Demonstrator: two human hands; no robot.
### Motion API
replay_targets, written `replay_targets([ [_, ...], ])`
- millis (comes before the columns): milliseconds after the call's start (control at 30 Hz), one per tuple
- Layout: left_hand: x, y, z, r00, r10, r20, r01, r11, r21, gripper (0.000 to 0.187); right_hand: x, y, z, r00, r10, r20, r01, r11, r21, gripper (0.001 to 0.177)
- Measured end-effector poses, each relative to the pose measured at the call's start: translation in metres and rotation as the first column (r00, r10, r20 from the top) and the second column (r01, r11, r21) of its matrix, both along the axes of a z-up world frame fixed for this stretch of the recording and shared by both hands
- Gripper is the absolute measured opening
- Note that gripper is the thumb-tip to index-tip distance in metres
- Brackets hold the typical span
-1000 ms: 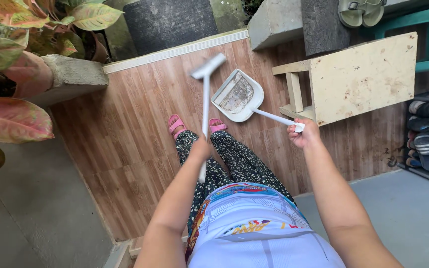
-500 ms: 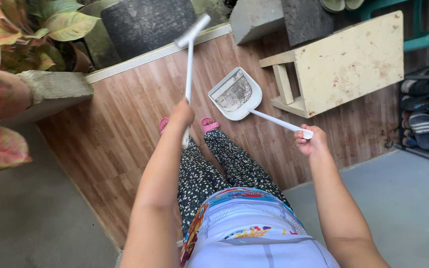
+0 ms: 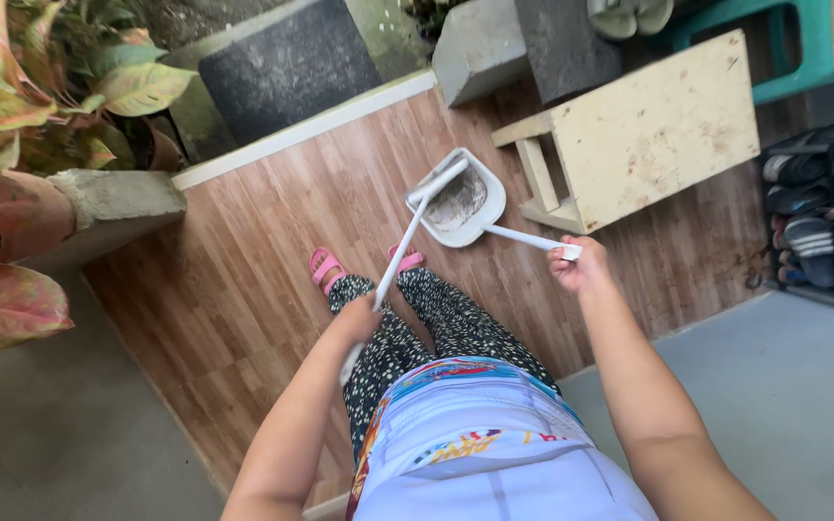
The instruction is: The person sweeps the floor with a broom and collects the debris into a dustpan.
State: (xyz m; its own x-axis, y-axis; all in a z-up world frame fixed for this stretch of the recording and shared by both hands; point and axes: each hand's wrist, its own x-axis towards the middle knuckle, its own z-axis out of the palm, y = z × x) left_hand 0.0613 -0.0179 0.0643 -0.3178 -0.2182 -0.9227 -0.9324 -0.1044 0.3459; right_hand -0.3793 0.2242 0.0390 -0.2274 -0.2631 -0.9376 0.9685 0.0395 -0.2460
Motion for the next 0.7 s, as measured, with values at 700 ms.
replay_targets([
  [700,0.238,0.152,-0.035,-0.225,0.968,-0.110,-0.972,-0.216,0.087,0.016,0.066,-0.342,0.043,0.653,0.752,-0.082,-0.755,0.640,-0.144,0.006],
])
